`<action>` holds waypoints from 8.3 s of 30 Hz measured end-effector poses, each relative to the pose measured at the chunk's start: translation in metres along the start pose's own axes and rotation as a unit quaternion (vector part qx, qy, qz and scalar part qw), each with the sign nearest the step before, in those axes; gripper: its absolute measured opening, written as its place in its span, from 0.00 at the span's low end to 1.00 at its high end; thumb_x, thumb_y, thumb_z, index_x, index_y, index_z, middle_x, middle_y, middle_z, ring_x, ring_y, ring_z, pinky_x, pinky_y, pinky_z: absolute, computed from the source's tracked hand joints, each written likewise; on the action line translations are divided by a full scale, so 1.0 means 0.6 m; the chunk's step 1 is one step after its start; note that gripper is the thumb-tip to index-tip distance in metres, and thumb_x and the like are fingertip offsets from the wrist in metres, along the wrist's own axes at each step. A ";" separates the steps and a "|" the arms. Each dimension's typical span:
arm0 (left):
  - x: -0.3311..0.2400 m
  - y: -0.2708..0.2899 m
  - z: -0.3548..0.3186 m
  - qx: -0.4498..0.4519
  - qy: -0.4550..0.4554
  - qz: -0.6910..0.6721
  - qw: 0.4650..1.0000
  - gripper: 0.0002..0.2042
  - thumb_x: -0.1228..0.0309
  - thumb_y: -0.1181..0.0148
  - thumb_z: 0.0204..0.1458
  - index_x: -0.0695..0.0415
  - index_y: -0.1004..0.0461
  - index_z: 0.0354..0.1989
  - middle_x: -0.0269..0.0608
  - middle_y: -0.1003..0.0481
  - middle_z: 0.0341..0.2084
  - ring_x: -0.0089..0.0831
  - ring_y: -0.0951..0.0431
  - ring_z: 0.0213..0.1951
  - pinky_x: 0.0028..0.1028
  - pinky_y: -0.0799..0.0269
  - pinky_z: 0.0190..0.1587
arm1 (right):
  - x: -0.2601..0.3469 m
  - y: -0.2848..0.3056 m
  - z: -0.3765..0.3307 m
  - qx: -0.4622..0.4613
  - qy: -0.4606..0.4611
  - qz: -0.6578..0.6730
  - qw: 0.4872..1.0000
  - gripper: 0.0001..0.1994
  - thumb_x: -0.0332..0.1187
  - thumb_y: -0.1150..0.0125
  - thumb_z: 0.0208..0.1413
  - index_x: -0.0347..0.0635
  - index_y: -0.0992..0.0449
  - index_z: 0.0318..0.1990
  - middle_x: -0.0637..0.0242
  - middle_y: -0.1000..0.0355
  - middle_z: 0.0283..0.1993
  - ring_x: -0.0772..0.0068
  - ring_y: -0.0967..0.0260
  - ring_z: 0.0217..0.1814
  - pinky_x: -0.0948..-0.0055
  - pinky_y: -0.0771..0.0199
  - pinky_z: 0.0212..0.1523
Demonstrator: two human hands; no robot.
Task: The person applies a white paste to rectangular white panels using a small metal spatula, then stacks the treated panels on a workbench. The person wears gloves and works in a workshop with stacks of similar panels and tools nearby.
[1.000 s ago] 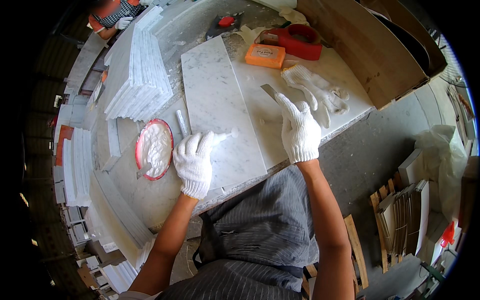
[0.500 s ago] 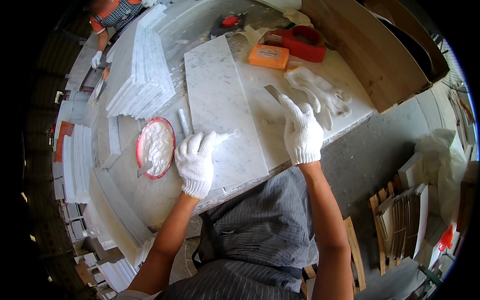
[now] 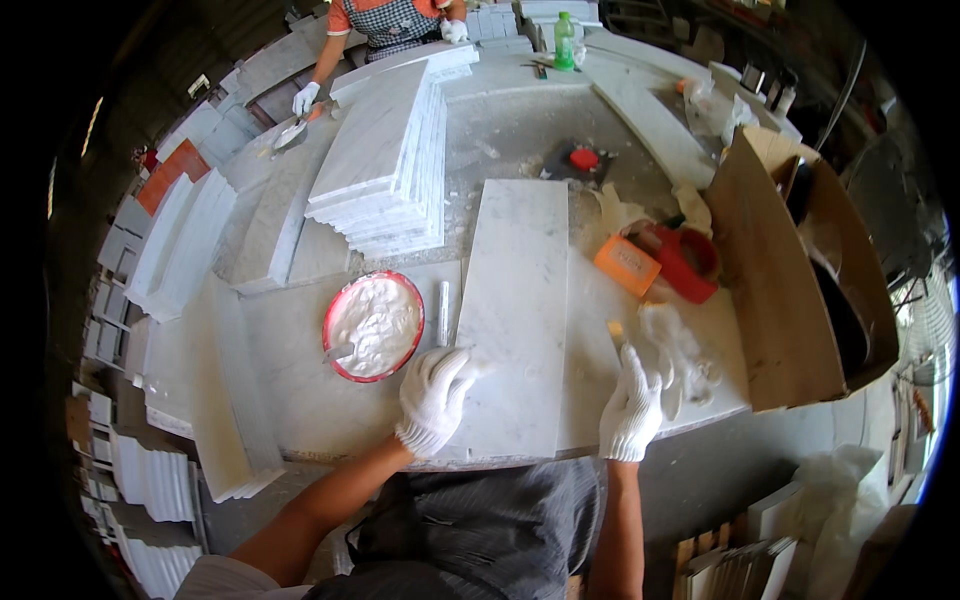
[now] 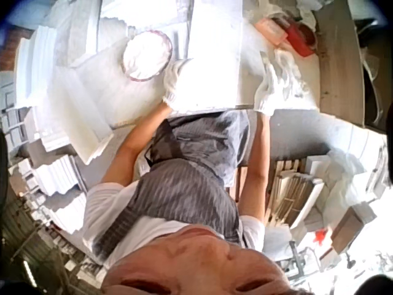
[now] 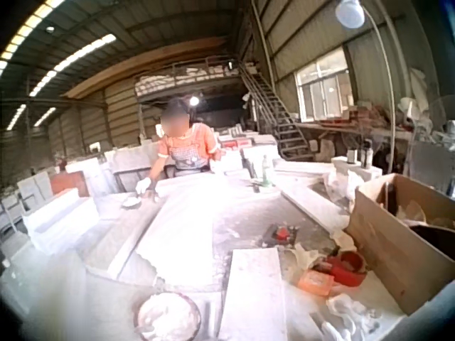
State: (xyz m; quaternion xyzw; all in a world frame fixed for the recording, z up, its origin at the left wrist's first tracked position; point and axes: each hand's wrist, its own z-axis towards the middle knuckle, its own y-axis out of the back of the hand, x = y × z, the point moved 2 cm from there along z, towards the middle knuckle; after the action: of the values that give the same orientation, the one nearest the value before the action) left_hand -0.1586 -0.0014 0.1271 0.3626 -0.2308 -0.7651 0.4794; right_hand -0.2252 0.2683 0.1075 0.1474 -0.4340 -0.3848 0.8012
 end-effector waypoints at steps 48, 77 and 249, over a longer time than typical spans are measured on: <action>0.235 0.180 -0.112 -0.232 0.296 0.178 0.909 0.25 0.69 0.26 0.43 0.54 0.27 0.52 0.42 0.22 0.42 0.44 0.22 0.46 0.41 0.27 0.50 | 0.176 0.026 0.042 -0.091 0.292 -0.004 0.952 0.10 0.26 0.50 0.69 0.35 0.25 0.51 0.48 0.24 0.53 0.47 0.25 0.57 0.54 0.21 0.54; -0.027 -0.030 0.037 0.200 -0.114 -0.116 0.966 0.42 0.55 0.22 0.34 0.52 0.33 0.61 0.42 0.31 0.60 0.45 0.34 0.64 0.46 0.37 0.66 | -0.011 0.117 -0.076 0.149 -0.358 0.277 0.879 0.23 0.26 0.50 0.66 0.34 0.36 0.68 0.76 0.37 0.25 0.87 0.43 0.23 0.83 0.40 0.25; -0.079 0.065 0.004 0.300 -0.053 -0.147 0.941 0.12 0.61 0.34 0.53 0.50 0.20 0.43 0.39 0.24 0.26 0.40 0.24 0.34 0.39 0.28 0.47 | 0.058 0.106 -0.247 0.172 -0.478 0.557 0.657 0.07 0.33 0.44 0.65 0.40 0.28 0.44 0.65 0.29 0.29 0.74 0.33 0.27 0.73 0.34 0.29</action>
State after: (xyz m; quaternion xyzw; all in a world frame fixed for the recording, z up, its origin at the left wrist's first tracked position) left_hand -0.1253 0.0246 0.1718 0.4782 -0.4190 -0.7404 0.2179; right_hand -0.0628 0.2698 0.0785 -0.1912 -0.8163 0.1982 0.5078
